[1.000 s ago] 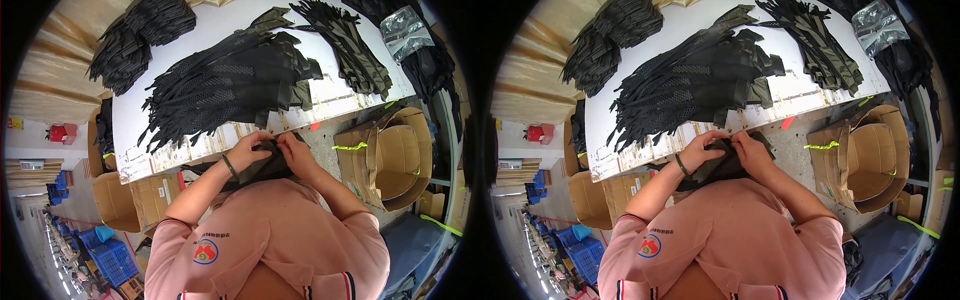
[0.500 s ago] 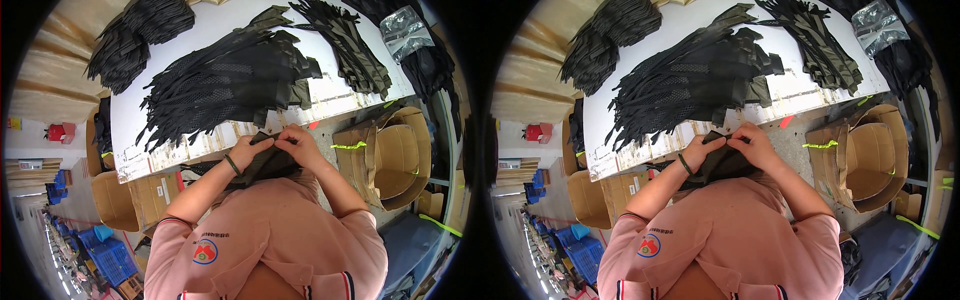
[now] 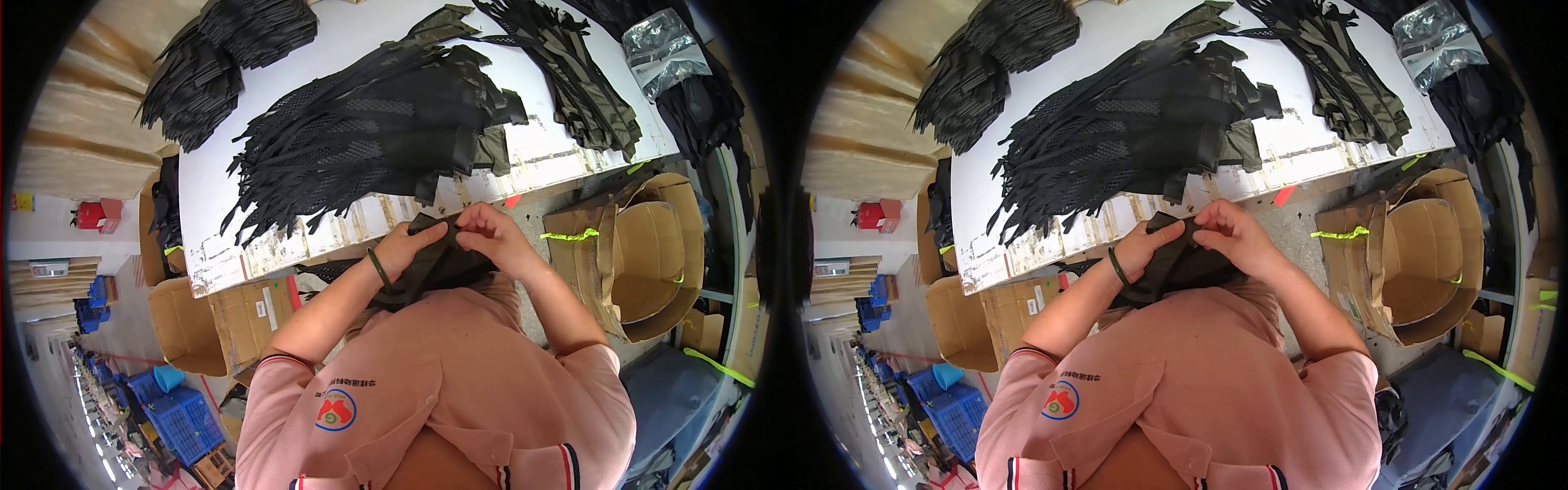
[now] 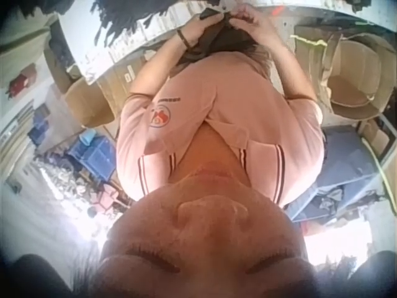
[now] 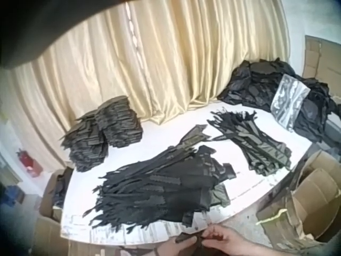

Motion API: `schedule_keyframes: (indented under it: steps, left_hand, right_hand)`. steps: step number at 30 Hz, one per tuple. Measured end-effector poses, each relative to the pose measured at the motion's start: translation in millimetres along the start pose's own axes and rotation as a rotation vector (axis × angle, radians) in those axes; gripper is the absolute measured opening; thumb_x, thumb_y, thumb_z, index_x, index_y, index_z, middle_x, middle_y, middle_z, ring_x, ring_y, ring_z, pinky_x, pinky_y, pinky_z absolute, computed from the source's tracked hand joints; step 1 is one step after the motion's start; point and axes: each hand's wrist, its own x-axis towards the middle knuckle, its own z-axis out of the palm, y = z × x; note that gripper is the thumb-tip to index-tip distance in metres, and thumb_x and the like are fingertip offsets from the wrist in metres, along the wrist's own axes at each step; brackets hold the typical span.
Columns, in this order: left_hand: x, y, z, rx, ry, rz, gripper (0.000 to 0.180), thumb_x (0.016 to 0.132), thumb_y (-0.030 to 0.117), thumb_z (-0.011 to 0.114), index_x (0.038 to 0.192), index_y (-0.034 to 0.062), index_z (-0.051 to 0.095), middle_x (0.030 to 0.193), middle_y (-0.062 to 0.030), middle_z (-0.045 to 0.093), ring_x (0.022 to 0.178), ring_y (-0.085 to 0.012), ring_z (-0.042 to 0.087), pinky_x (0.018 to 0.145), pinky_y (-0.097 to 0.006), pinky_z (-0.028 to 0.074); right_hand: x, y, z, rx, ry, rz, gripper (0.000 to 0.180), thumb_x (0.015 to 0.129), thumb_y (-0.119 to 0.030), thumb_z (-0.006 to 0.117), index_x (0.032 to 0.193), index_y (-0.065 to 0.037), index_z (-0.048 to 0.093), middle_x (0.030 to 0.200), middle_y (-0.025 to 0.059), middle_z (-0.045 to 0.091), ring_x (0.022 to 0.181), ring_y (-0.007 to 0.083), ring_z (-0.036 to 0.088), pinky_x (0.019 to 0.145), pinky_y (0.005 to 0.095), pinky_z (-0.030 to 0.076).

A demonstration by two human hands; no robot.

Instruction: Inspecting and folding mesh and fabric components for manufacturing on a table.

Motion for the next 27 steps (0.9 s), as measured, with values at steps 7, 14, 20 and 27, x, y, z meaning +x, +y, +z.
schedule_keyframes:
  steps: [7, 14, 20, 27]
  left_hand:
    - [3, -4, 8, 0.159, 0.081, -0.056, 0.038, 0.093, 0.037, 0.058, 0.107, 0.0026, 0.063, 0.103, -0.0059, 0.065, 0.094, -0.0144, 0.06, 0.081, -0.026, 0.049]
    - [14, -55, -5, 1.247, -0.05, 0.859, 0.045, 0.087, 0.035, 0.062, 0.122, 0.0082, 0.054, 0.118, -0.0181, 0.056, 0.107, -0.0306, 0.055, 0.09, -0.04, 0.042]
    - [18, -101, -23, 1.257, -0.181, 0.596, 0.053, 0.082, 0.027, 0.067, 0.13, 0.011, 0.05, 0.14, -0.0249, 0.036, 0.131, -0.0399, 0.035, 0.107, -0.045, 0.031]
    - [-5, -70, -18, 1.318, -0.219, 0.723, 0.037, 0.08, 0.024, 0.07, 0.112, 0.009, 0.061, 0.114, -0.0161, 0.053, 0.11, -0.0344, 0.051, 0.093, -0.042, 0.042]
  right_hand:
    - [-3, -15, -14, -0.147, 0.231, -0.135, 0.021, 0.087, -0.003, 0.057, 0.107, -0.007, 0.05, 0.087, 0.0007, 0.055, 0.077, 0.0094, 0.054, 0.066, 0.025, 0.047]
    - [-14, 36, -44, -1.058, -0.04, 0.086, 0.024, 0.085, -0.014, 0.067, 0.103, -0.005, 0.054, 0.076, 0.0025, 0.059, 0.065, 0.0104, 0.051, 0.059, 0.0266, 0.044]
    - [52, 3, -34, -0.113, 0.362, 0.067, 0.027, 0.09, -0.027, 0.062, 0.088, -0.001, 0.059, 0.062, 0.0027, 0.057, 0.055, 0.0094, 0.053, 0.048, 0.0242, 0.044]
    - [69, 9, -7, 0.162, 0.291, -0.004, 0.024, 0.092, -0.023, 0.06, 0.073, -0.01, 0.051, 0.062, -0.001, 0.054, 0.051, 0.0062, 0.05, 0.048, 0.0204, 0.042]
